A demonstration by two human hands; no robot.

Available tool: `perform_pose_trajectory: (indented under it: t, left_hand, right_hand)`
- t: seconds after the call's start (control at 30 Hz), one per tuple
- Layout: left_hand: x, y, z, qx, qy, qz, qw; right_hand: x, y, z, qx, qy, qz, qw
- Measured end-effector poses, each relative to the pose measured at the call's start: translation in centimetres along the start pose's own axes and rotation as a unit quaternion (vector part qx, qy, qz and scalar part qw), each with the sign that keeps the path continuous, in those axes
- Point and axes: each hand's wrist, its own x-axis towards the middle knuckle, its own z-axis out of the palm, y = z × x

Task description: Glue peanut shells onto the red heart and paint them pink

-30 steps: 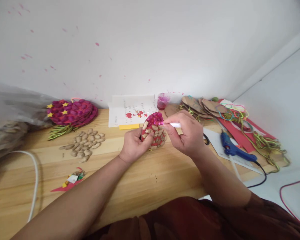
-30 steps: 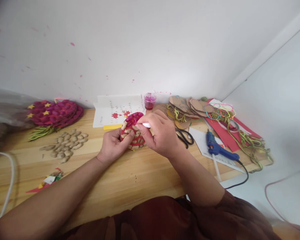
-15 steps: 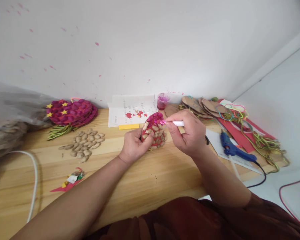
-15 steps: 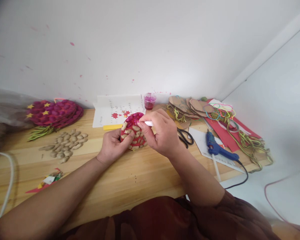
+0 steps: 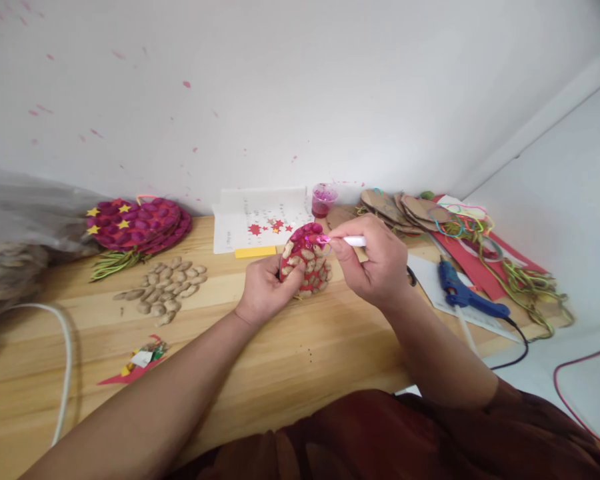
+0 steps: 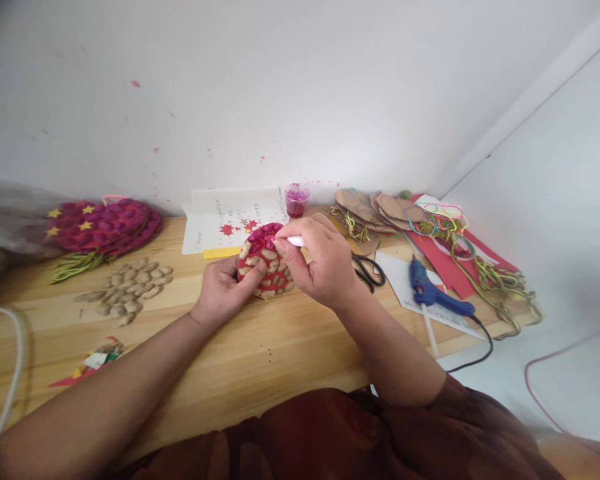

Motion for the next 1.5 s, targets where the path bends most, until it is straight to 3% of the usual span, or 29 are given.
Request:
perform_pose_trajectory:
  t: [0.83, 1.07, 1.27, 1.5]
  left_hand:
    - [0.29, -0.33, -0.13, -0.037, -0.006, -0.06, 0.997]
    - [0.28, -0.46, -0.1, -0.057, -0.009, -0.067, 0.996]
    - [0.4, -0.54, -0.18, -0.061, -0.002, -0.064, 0.996]
    - [0.37, -0.57, -0.2, -0.052, -0.002, -0.071, 0.996]
  right_hand:
    - [0.21, 0.36, -0.03, 0.008, -0.064, -0.027, 0.998]
    - [0.19, 0.39, -0.07, 0.005, -0.049, -0.025, 0.998]
    - [0.1, 0.57, -0.04, -0.004, -0.084, -0.028, 0.996]
    - [0.13, 0.48, -0.09, 0.01, -0.056, -0.025, 0.998]
